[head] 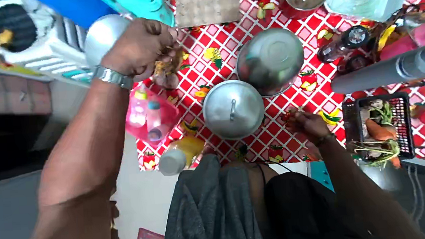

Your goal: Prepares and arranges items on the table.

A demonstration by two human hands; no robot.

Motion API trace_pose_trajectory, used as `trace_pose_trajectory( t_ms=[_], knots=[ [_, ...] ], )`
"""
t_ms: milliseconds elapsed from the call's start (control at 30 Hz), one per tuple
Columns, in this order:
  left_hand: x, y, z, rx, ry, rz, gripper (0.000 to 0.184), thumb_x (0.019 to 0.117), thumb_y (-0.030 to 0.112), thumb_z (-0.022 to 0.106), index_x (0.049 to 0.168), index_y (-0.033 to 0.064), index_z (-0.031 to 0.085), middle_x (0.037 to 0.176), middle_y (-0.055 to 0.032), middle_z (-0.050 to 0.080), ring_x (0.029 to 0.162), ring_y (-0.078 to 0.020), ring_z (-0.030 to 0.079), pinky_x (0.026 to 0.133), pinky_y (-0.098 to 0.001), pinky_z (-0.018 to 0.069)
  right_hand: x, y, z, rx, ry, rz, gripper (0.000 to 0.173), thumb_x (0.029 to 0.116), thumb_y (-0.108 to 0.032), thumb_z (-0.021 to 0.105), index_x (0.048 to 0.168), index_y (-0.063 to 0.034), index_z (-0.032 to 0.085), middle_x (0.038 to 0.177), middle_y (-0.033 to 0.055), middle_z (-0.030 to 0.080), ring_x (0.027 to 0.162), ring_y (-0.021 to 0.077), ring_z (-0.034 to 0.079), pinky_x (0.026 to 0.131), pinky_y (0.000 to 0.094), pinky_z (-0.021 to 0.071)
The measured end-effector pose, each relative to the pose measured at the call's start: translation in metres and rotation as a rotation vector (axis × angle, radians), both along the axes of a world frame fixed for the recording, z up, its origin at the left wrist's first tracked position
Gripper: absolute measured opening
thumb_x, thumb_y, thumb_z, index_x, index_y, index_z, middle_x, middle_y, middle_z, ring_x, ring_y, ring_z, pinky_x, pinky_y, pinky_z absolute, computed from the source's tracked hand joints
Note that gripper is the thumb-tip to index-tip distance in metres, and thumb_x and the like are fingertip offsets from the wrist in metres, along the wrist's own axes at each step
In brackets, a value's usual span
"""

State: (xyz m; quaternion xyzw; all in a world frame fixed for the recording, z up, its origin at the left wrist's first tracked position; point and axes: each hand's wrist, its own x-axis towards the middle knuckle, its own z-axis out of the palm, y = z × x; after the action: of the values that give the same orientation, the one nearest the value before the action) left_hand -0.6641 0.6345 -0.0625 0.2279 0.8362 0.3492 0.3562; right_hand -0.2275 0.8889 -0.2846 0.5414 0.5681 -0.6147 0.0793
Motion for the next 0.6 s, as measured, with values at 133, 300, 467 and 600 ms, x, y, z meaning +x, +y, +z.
trace_pose_trajectory(
  t_ms=[133,300,467,600],
  knots=[
    [0.057,-0.110,0.067,0.221,0.018,0.087,0.026,0.1082,0.026,0.052,0.126,0.0103,0.064,0.111,0.0000,0.072,0.096,-0.0137,0.073,0.087,-0.0326,0.0627,0.036,-0.039,-0.002,-0.063,0.022,0.065,0.037,0.1105,-0.025,0.048,0.134,0.0031,0.056,0.107,0.0163,0.072,0.083,0.0231,0.072,0.075,0.0406,0.0621],
    [0.163,-0.221,0.083,0.271,0.100,0.556,0.027,0.1111,0.017,0.040,0.126,0.0103,0.061,0.113,-0.0011,0.071,0.103,-0.0183,0.072,0.097,-0.0402,0.0593,0.054,-0.082,-0.006,-0.152,0.032,0.208,0.036,0.1109,-0.023,0.046,0.134,0.0035,0.056,0.110,0.0166,0.073,0.087,0.0236,0.073,0.078,0.0414,0.0620],
    [0.266,-0.351,-0.018,0.433,0.047,0.889,0.033,0.1106,0.026,0.043,0.132,0.0066,0.059,0.114,-0.0030,0.071,0.097,-0.0160,0.072,0.089,-0.0377,0.0614,0.054,-0.130,0.003,-0.132,0.016,0.392,0.035,0.1108,-0.022,0.047,0.130,0.0046,0.058,0.108,0.0179,0.071,0.085,0.0235,0.072,0.076,0.0408,0.0619],
    [0.409,-0.417,-0.156,0.209,-0.257,1.248,0.036,0.1101,0.027,0.047,0.135,0.0021,0.058,0.113,-0.0109,0.070,0.092,-0.0193,0.072,0.085,-0.0391,0.0611,0.057,-0.168,0.006,-0.094,-0.019,0.479,0.037,0.1097,-0.025,0.050,0.131,0.0046,0.058,0.110,0.0198,0.071,0.086,0.0253,0.073,0.076,0.0414,0.0627]
  ],
)
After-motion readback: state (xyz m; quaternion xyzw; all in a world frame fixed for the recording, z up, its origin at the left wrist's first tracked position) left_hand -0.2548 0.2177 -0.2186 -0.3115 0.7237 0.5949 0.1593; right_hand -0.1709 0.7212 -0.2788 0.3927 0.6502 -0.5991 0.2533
